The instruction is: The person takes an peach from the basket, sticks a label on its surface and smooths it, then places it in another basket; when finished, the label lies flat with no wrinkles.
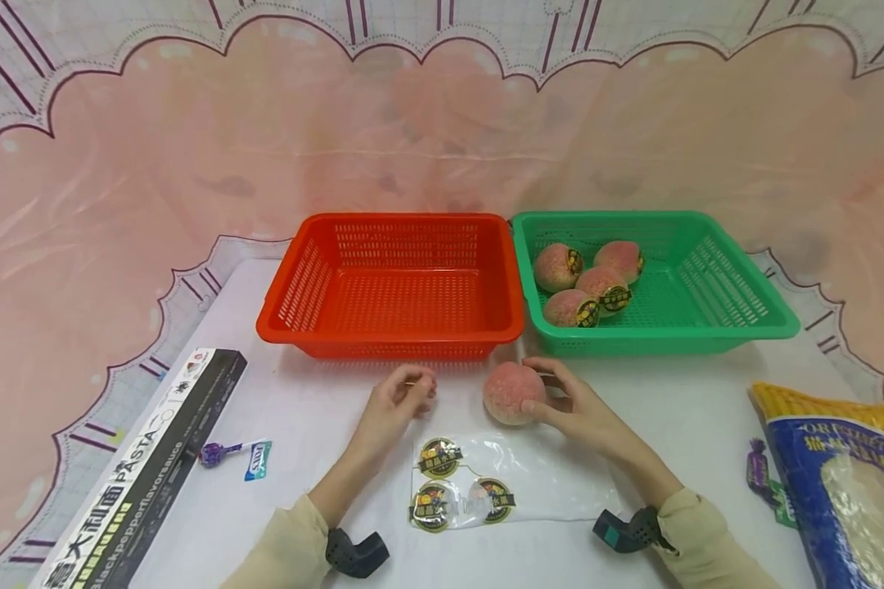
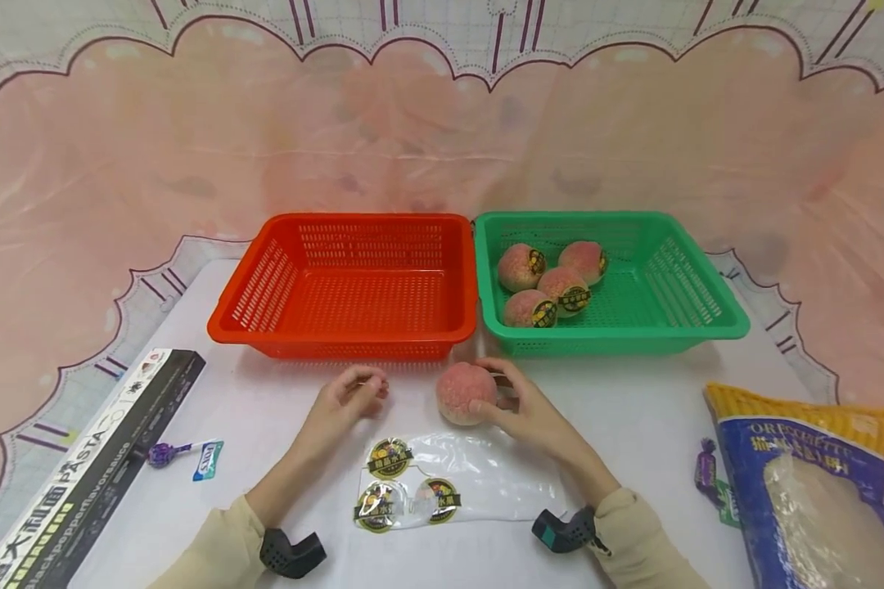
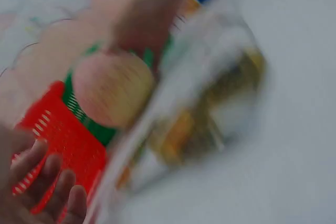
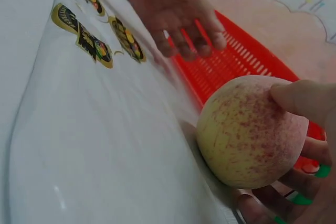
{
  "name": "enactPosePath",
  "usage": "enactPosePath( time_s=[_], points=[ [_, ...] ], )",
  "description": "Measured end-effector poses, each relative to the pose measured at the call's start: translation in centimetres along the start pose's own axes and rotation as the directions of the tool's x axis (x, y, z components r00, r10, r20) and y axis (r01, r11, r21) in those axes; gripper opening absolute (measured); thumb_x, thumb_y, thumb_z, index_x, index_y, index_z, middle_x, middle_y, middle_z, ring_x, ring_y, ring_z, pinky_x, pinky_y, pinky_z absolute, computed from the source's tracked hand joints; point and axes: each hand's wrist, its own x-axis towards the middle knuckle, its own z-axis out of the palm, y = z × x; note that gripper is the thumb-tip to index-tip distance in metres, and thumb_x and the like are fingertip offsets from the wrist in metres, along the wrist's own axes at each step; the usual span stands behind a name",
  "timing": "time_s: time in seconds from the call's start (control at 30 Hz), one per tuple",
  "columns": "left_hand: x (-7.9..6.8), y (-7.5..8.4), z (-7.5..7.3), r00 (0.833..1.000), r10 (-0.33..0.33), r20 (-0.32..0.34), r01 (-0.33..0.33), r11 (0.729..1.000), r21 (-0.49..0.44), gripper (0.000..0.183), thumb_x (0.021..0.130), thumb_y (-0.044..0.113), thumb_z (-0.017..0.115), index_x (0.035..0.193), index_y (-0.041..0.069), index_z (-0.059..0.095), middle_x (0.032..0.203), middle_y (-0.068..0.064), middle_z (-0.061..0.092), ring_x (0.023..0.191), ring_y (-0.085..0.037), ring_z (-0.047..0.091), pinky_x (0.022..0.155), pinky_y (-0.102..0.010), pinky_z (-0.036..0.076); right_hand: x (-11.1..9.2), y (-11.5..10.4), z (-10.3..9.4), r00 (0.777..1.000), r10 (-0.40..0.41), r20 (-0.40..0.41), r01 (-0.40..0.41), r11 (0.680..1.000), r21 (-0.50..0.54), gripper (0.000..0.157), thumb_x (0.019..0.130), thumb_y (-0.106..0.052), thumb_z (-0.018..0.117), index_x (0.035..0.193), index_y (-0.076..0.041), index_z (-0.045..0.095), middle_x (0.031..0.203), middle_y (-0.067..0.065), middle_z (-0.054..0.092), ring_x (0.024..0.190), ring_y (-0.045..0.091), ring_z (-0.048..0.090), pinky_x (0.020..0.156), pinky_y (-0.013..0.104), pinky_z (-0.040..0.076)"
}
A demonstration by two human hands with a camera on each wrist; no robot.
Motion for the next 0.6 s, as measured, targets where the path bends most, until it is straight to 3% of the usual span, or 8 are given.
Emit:
enactPosePath(
  time_s=[0.03, 0.1, 0.13, 0.2, 0.27, 0.47, 0.53, 0.6],
  points=[
    [0.0, -0.5, 0.0, 0.996, 0.073, 0.057, -0.081, 0.984, 0.156, 0.019, 0.088, 0.027, 0.055, 0.104, 0.017, 0.058, 0.101, -0.001, 0.060, 0.092, -0.011, 0.057, 0.082, -0.027, 0.049, 0.0, 0.0, 0.0, 1.000, 0.005, -0.003, -0.005, 1.000, -0.007, 0.060, 0.080, -0.030, 0.064, 0.131, -0.022, 0.035, 0.132, 0.001, 0.040, 0.119, 0.028, 0.043, 0.092, 0.039, 0.045],
    [-0.1, -1.4, -0.1, 0.962, 0.216, 0.165, -0.264, 0.887, 0.380, 0.017, 0.085, 0.031, 0.057, 0.101, 0.024, 0.060, 0.100, 0.010, 0.058, 0.093, -0.005, 0.054, 0.083, -0.024, 0.046, 0.0, -0.2, -0.1, 1.000, 0.006, -0.005, -0.006, 1.000, -0.019, 0.061, 0.080, -0.031, 0.065, 0.132, -0.021, 0.034, 0.132, 0.002, 0.039, 0.119, 0.028, 0.043, 0.092, 0.039, 0.045],
    [-0.2, -1.8, -0.1, 0.938, 0.273, 0.213, -0.342, 0.828, 0.445, 0.017, 0.084, 0.033, 0.058, 0.100, 0.028, 0.059, 0.100, 0.015, 0.056, 0.095, -0.002, 0.052, 0.085, -0.023, 0.044, -0.1, -0.3, 0.0, 1.000, 0.007, -0.006, -0.007, 1.000, -0.024, 0.062, 0.080, -0.031, 0.065, 0.132, -0.020, 0.033, 0.132, 0.001, 0.039, 0.119, 0.027, 0.043, 0.092, 0.039, 0.044],
    [-0.5, -2.1, -0.3, 0.900, 0.326, 0.288, -0.432, 0.755, 0.494, 0.019, 0.083, 0.037, 0.059, 0.101, 0.030, 0.059, 0.100, 0.019, 0.052, 0.097, 0.000, 0.049, 0.088, -0.024, 0.042, -0.3, -0.5, 0.2, 1.000, -0.003, -0.011, 0.003, 1.000, -0.028, 0.062, 0.080, -0.031, 0.064, 0.132, -0.020, 0.032, 0.133, 0.001, 0.038, 0.120, 0.026, 0.042, 0.092, 0.039, 0.044],
    [-0.7, -2.4, -0.5, 0.877, 0.352, 0.327, -0.478, 0.707, 0.521, 0.023, 0.082, 0.039, 0.060, 0.102, 0.030, 0.059, 0.101, 0.020, 0.050, 0.099, 0.001, 0.045, 0.089, -0.025, 0.040, -0.6, -0.7, 0.5, 1.000, -0.012, -0.013, 0.012, 1.000, -0.025, 0.061, 0.081, -0.030, 0.063, 0.133, -0.021, 0.031, 0.134, 0.000, 0.037, 0.121, 0.025, 0.041, 0.092, 0.039, 0.044],
    [-1.1, -2.7, -0.3, 0.831, 0.344, 0.437, -0.554, 0.583, 0.594, 0.029, 0.081, 0.044, 0.058, 0.107, 0.032, 0.059, 0.104, 0.014, 0.049, 0.098, -0.004, 0.040, 0.086, -0.029, 0.034, -1.3, -0.5, 1.0, 1.000, 0.014, -0.021, -0.015, 1.000, -0.008, 0.062, 0.082, -0.031, 0.062, 0.134, -0.022, 0.029, 0.136, 0.000, 0.033, 0.122, 0.027, 0.039, 0.092, 0.041, 0.044],
    [-1.1, -2.7, -0.3, 0.819, 0.326, 0.472, -0.570, 0.547, 0.613, 0.032, 0.080, 0.044, 0.058, 0.110, 0.033, 0.058, 0.106, 0.013, 0.047, 0.099, -0.005, 0.038, 0.085, -0.031, 0.032, -1.4, -0.3, 1.0, 1.000, 0.015, -0.020, -0.015, 1.000, -0.012, 0.062, 0.082, -0.031, 0.061, 0.134, -0.022, 0.028, 0.136, 0.001, 0.033, 0.122, 0.028, 0.039, 0.092, 0.040, 0.044],
    [-1.0, -2.6, -0.4, 0.813, 0.310, 0.493, -0.578, 0.534, 0.617, 0.035, 0.079, 0.041, 0.059, 0.114, 0.034, 0.056, 0.109, 0.012, 0.046, 0.102, -0.006, 0.037, 0.087, -0.032, 0.032, -1.2, -0.1, 1.0, 1.000, 0.013, -0.020, -0.013, 1.000, -0.018, 0.062, 0.083, -0.032, 0.060, 0.135, -0.021, 0.027, 0.137, 0.001, 0.032, 0.122, 0.027, 0.040, 0.092, 0.038, 0.044]
  ],
)
